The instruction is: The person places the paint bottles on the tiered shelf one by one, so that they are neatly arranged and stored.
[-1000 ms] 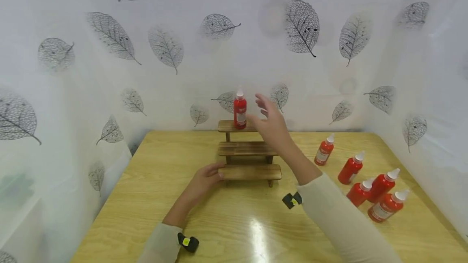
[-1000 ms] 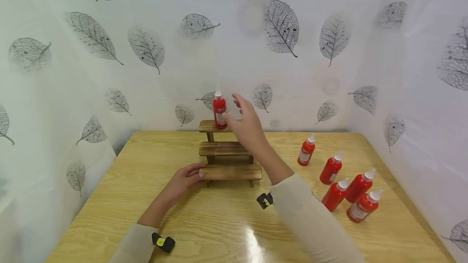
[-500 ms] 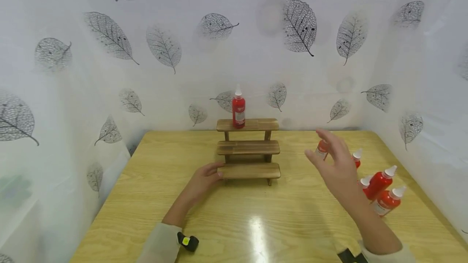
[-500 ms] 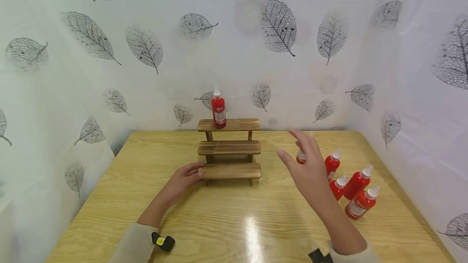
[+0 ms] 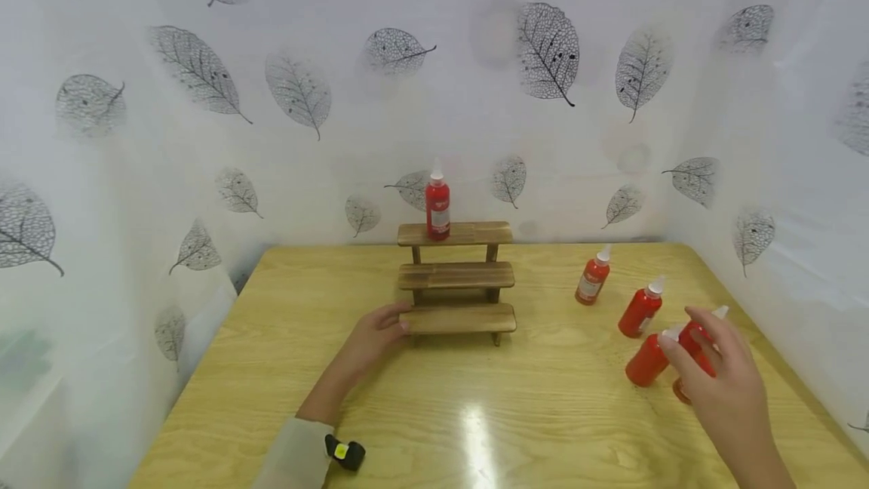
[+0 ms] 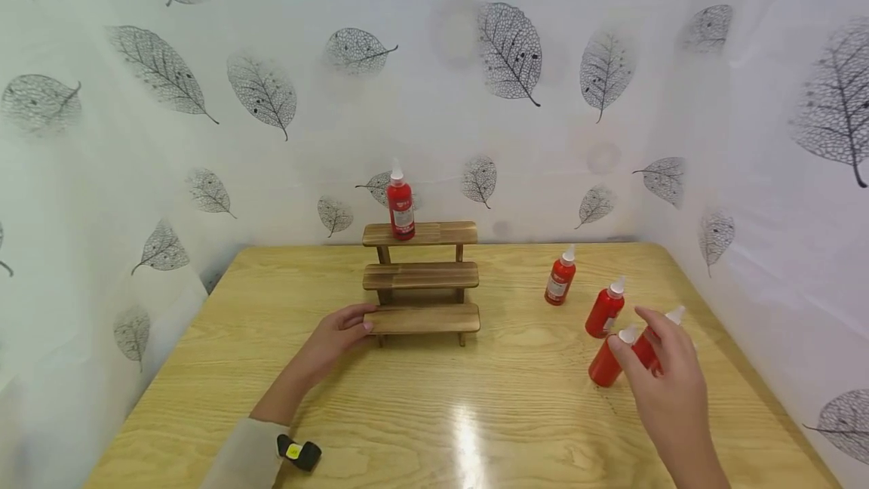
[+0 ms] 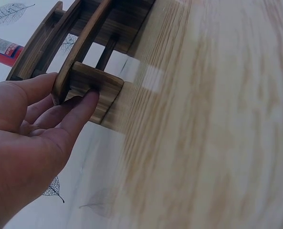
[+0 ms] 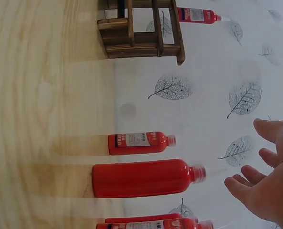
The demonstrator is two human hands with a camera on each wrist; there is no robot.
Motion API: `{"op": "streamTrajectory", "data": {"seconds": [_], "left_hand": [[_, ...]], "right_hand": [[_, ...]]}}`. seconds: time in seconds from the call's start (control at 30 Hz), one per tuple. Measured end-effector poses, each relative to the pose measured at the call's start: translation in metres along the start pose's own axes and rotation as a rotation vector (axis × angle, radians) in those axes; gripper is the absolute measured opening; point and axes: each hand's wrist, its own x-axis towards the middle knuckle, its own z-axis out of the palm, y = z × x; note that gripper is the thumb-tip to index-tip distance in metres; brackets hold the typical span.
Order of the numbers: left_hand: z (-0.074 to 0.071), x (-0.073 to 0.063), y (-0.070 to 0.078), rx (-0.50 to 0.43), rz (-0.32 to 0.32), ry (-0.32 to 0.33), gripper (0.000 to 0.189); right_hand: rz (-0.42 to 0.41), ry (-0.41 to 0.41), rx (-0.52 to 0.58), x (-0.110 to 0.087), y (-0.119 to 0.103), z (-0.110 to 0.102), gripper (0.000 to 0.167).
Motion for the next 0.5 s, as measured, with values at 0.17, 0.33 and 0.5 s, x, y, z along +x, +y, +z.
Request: {"op": "streamTrajectory", "data": {"seconds": [0.17,0.33,0.5], "left_hand": [[-0.001,0.001,-0.002,-0.029,-0.009,-0.012,0.047],[-0.001,0.001,-0.003,-0.030,-0.017,-0.007,0.047],[0.000,0.000,-0.003,-0.021,-0.011,-0.010,0.048]], "right_hand": [[0.057,-0.004,0.070,-0.005,0.020,0.005,0.069],[0.077,-0.045,0.068,-0.009,0.033,0.015,0.073],[0.149,-0.077,0.084,-0.010,0.035,0.023,0.078]]}}
